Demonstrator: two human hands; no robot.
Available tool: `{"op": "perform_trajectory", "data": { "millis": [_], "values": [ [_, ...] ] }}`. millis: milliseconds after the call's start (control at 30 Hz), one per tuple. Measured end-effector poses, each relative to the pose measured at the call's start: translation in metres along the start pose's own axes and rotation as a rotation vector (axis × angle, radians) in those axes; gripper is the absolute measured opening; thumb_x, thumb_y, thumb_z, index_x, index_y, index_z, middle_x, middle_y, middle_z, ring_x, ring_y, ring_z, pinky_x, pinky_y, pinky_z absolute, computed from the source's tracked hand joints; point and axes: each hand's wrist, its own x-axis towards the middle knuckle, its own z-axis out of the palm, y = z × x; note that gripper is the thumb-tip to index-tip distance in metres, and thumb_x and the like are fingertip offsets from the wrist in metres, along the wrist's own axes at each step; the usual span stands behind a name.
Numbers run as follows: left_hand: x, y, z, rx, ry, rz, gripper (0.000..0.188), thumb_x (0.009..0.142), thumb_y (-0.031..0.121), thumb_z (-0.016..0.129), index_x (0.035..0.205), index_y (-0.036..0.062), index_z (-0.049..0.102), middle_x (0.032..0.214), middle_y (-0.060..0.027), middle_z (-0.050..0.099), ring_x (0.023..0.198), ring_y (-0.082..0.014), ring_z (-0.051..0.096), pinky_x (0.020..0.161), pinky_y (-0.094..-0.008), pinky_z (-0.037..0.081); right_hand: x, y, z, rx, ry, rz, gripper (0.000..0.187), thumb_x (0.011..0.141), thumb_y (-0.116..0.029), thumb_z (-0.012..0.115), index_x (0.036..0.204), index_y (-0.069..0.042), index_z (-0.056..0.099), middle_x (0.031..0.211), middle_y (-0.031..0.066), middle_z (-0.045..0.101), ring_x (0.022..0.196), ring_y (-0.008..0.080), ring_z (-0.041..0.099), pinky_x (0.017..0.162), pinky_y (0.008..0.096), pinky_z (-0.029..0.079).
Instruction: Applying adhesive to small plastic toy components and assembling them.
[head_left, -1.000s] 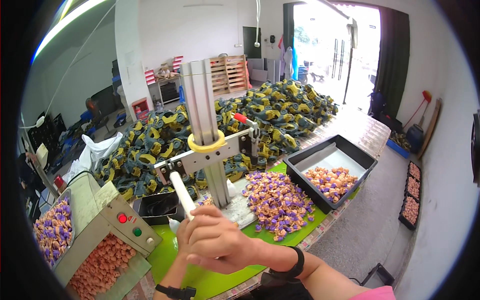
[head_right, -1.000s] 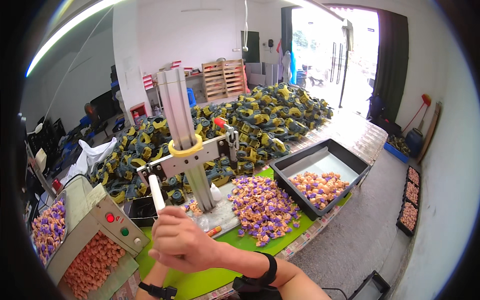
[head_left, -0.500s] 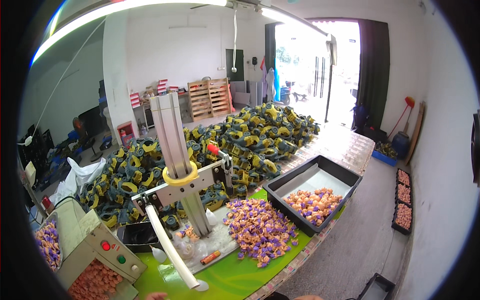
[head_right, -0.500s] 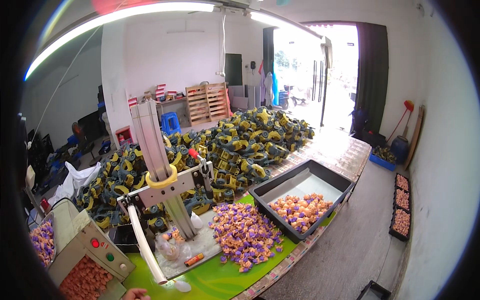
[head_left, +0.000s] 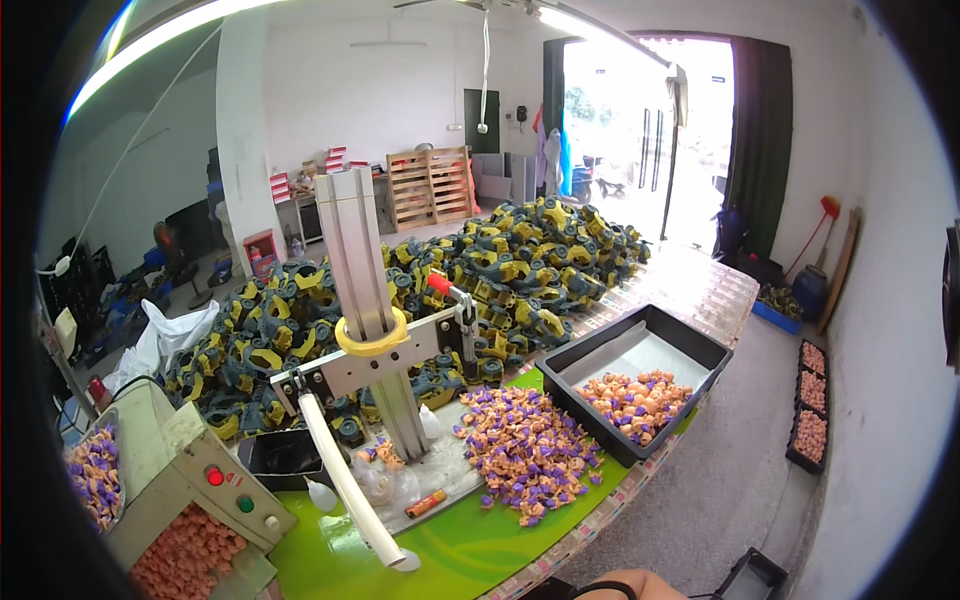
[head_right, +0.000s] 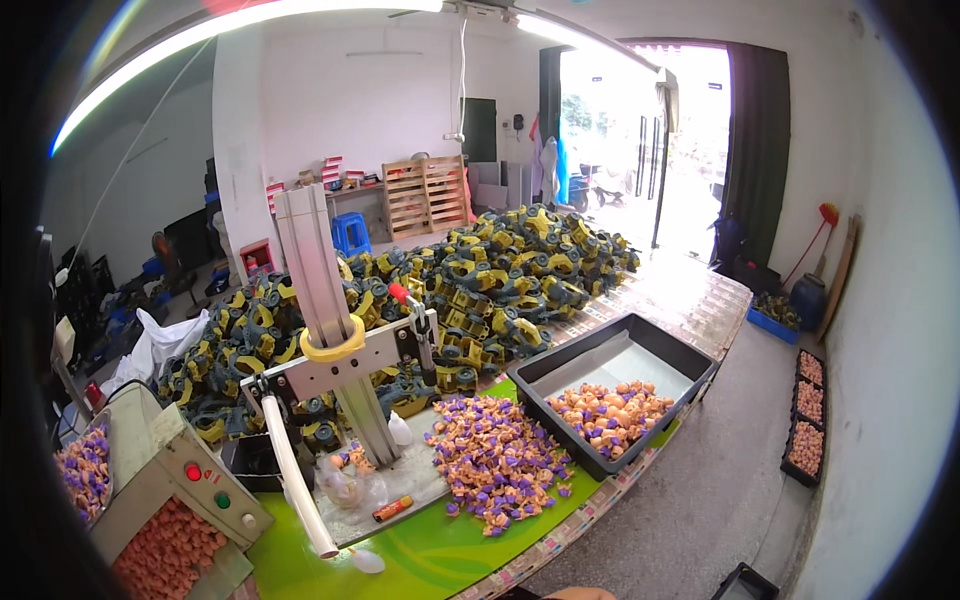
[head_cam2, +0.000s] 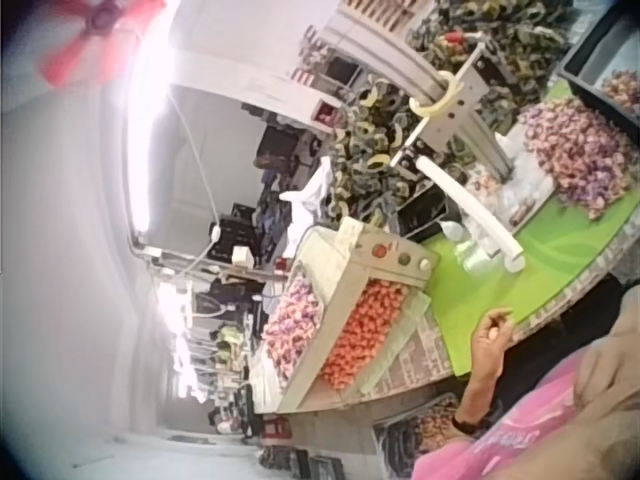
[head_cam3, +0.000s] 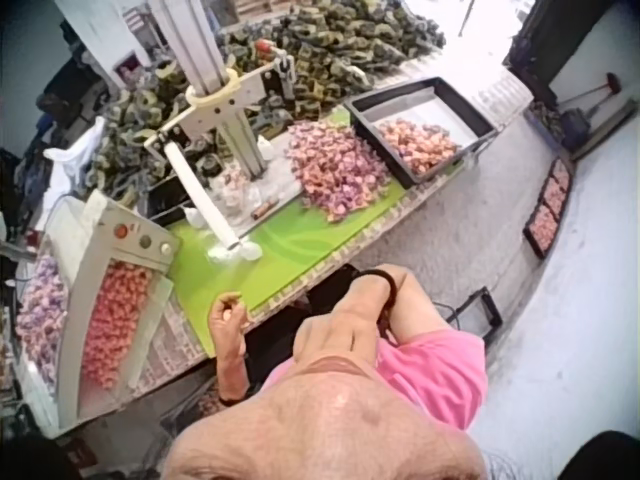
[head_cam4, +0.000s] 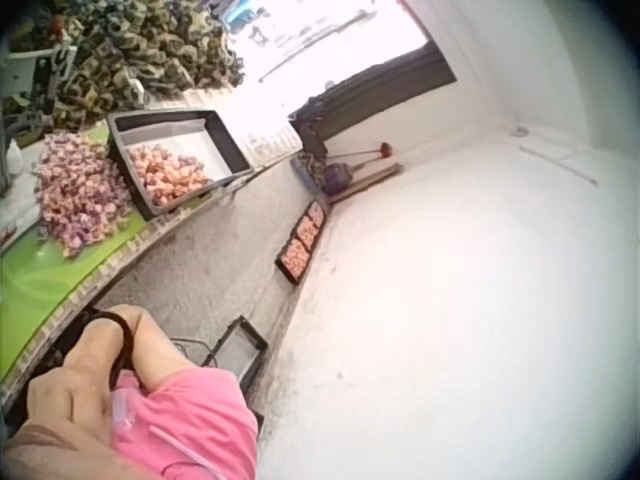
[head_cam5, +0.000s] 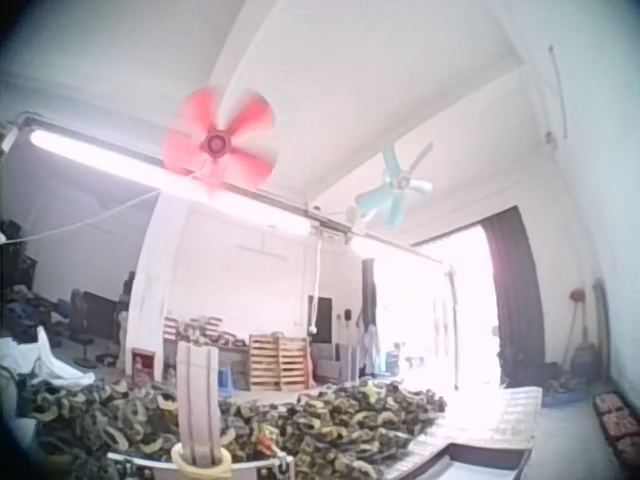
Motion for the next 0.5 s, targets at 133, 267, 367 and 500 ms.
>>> {"op": "perform_trajectory", "data": {
  "millis": [133,267,367,500],
  "values": [
    [0.001,-0.008,-0.003,-0.049,0.009,-0.016,0.017,0.086,0.000,0.062,0.103,0.0027,0.061,0.076,0.0017,0.053,0.059,-0.0051,0.051,0.052,-0.0194,0.045,-0.013,0.009,0.017,-0.001,0.217,-0.046,0.020,0.091,-0.028,0.060,0.078,-0.014,0.064,0.073,0.0044,0.061,0.059,0.0266,0.058,0.048,0.0356,0.043],
    [0.003,-0.012,-0.007,-0.046,0.007,-0.018,0.017,0.086,0.001,0.062,0.103,0.0029,0.061,0.072,0.0020,0.053,0.056,-0.0048,0.050,0.049,-0.0191,0.043,-0.035,0.025,0.047,-0.008,0.527,-0.121,0.020,0.090,-0.029,0.060,0.083,-0.011,0.063,0.072,0.0082,0.063,0.058,0.0277,0.058,0.049,0.0342,0.044],
    [0.003,-0.014,-0.004,-0.053,0.012,-0.018,0.016,0.087,0.001,0.062,0.102,0.0032,0.061,0.071,0.0021,0.053,0.054,-0.0048,0.049,0.048,-0.0187,0.041,-0.042,0.027,0.060,-0.020,0.753,-0.196,0.021,0.090,-0.029,0.061,0.087,-0.008,0.062,0.072,0.0111,0.064,0.058,0.0284,0.059,0.049,0.0331,0.046],
    [0.006,-0.019,-0.005,-0.104,0.020,-0.028,0.016,0.087,0.002,0.062,0.102,0.0040,0.061,0.070,0.0022,0.054,0.052,-0.0048,0.047,0.047,-0.0184,0.040,-0.011,0.009,0.036,-0.010,0.564,-0.191,0.017,0.092,-0.022,0.060,0.091,-0.005,0.060,0.080,0.0159,0.065,0.059,0.0305,0.059,0.050,0.0334,0.048]
  ]
}}
